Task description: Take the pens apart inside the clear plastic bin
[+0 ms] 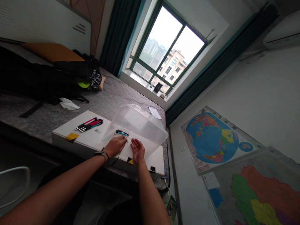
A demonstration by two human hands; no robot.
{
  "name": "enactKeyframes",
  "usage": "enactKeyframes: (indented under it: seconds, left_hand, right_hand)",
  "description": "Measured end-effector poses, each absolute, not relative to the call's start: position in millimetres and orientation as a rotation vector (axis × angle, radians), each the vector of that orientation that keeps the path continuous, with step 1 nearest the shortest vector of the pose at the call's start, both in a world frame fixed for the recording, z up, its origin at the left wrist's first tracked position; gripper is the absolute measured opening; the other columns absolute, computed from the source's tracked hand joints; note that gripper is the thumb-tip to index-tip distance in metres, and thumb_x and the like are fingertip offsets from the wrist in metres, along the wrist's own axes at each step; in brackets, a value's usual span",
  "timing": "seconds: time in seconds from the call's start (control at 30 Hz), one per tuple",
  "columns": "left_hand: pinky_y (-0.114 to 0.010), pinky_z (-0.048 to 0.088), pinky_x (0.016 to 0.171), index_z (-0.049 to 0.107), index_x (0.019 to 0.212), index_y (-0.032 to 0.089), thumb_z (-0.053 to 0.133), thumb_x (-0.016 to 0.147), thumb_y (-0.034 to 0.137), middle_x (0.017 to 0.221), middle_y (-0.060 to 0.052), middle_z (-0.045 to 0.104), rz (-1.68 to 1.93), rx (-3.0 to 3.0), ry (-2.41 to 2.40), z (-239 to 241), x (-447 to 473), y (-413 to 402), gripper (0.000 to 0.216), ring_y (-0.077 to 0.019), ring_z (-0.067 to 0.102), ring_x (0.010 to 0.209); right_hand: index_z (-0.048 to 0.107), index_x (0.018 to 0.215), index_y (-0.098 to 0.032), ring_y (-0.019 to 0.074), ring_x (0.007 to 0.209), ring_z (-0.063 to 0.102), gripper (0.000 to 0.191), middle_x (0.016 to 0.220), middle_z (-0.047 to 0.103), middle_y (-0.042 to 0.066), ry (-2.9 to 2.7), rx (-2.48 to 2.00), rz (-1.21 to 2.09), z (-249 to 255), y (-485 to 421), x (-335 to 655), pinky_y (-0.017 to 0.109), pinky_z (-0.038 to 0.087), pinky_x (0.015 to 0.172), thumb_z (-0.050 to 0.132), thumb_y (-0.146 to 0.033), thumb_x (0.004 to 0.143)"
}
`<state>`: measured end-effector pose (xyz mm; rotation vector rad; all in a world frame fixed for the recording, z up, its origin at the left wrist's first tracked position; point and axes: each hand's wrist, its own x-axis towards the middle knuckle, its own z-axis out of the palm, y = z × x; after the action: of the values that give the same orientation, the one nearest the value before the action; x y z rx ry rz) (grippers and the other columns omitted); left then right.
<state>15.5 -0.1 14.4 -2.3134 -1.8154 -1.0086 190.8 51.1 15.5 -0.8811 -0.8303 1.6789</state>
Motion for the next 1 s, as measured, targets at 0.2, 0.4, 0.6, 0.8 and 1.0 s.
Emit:
enactKeyframes:
  seconds: [0.2, 0.4, 0.6, 0.8, 1.0]
  left_hand:
    - [-0.034, 0.044, 0.083, 0.06, 0.109, 0.02, 0.05, 0.094, 0.04, 0.103, -0.009, 0.062, -1.037, -2.382, -1.73, 10.4, 13.6, 0.0, 0.028, -0.0219, 0.059, 0.094]
    - [-0.032, 0.043, 0.077, 0.062, 0.103, 0.021, 0.052, 0.092, 0.046, 0.095, -0.007, 0.063, -1.026, -2.386, -1.73, 7.3, 13.3, 1.4, 0.029, -0.0204, 0.06, 0.084]
    - [-0.033, 0.044, 0.078, 0.062, 0.102, 0.02, 0.05, 0.093, 0.041, 0.094, -0.008, 0.065, -1.033, -2.353, -1.749, 5.6, 13.1, 2.9, 0.026, -0.0215, 0.061, 0.086]
    - [-0.035, 0.045, 0.08, 0.062, 0.104, 0.019, 0.054, 0.091, 0.041, 0.096, -0.009, 0.066, -1.069, -2.319, -1.802, 1.4, 13.5, 5.6, 0.027, -0.0239, 0.062, 0.089]
    - [-0.036, 0.045, 0.082, 0.066, 0.099, 0.018, 0.05, 0.092, 0.033, 0.093, -0.01, 0.067, -1.098, -2.318, -1.822, 0.7, 13.4, 6.7, 0.023, -0.023, 0.062, 0.089]
  right_hand:
    - [0.065, 0.11, -0.017, 0.0246, 0.104, 0.068, 0.037, 0.11, 0.073, 0.012, -1.062, -0.872, 1.735, 18.5, 45.3, 183.4, 0.038, 0.053, 0.09, 0.064, -0.037, 0.08]
    - [0.064, 0.116, -0.018, 0.023, 0.099, 0.068, 0.04, 0.108, 0.073, 0.008, -1.196, -0.889, 1.742, 18.1, 44.8, 181.6, 0.036, 0.052, 0.09, 0.063, -0.033, 0.078]
    - [0.067, 0.111, -0.017, 0.0235, 0.105, 0.067, 0.044, 0.105, 0.075, 0.007, -1.181, -0.871, 1.766, 19.4, 44.9, 181.4, 0.035, 0.049, 0.095, 0.059, -0.018, 0.067]
    - [0.068, 0.101, -0.017, 0.0235, 0.098, 0.069, 0.044, 0.096, 0.076, 0.006, -1.183, -0.853, 1.737, 16.3, 45.4, 177.6, 0.036, 0.05, 0.093, 0.057, -0.011, 0.059]
    - [0.068, 0.098, -0.015, 0.0225, 0.091, 0.07, 0.034, 0.091, 0.076, 0.008, -1.041, -0.872, 1.688, 13.6, 45.8, 181.3, 0.036, 0.053, 0.087, 0.061, -0.015, 0.065]
